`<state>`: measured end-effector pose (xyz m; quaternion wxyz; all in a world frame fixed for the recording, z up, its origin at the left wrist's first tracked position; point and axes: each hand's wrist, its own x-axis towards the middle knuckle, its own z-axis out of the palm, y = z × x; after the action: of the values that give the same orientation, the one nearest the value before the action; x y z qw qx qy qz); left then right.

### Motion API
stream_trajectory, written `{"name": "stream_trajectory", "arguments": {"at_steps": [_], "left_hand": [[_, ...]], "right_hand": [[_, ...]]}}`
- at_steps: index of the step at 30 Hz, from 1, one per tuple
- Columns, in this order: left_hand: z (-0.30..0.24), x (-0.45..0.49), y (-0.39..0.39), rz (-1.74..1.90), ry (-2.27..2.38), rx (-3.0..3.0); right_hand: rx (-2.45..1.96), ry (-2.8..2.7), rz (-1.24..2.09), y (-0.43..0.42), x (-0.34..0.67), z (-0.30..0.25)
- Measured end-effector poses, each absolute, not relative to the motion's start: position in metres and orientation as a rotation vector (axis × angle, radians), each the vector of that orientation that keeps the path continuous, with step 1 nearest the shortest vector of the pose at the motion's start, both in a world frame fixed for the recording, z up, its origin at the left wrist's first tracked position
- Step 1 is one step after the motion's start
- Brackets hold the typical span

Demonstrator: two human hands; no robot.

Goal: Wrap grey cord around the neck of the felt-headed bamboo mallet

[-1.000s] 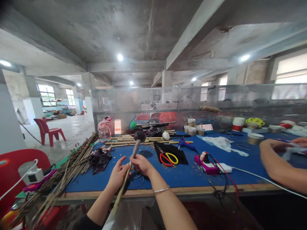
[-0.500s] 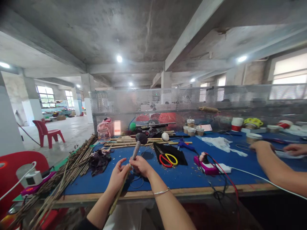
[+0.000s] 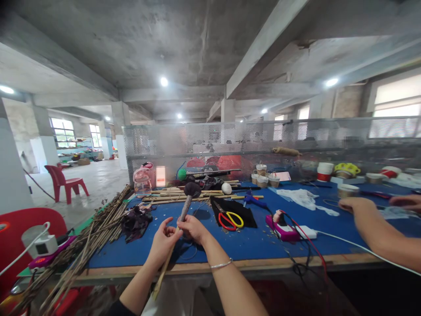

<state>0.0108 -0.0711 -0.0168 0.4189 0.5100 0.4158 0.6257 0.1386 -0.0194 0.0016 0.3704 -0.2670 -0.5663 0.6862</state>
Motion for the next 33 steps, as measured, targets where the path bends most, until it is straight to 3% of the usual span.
{"name": "stream_trajectory", "arguments": {"at_steps": [24, 33], "left_hand": [[-0.0142, 0.0096, -0.0724, 1.463, 0.985, 1.233], [-0.0174, 0.009, -0.0721, 1.585, 1.077, 1.292]], "right_hand": [[-0.642, -1.459, 1.769, -0.0202, 0.1399, 0.0039], [-0.676, -1.479, 1.747, -0.0175, 0.1381, -0.0007]]}}
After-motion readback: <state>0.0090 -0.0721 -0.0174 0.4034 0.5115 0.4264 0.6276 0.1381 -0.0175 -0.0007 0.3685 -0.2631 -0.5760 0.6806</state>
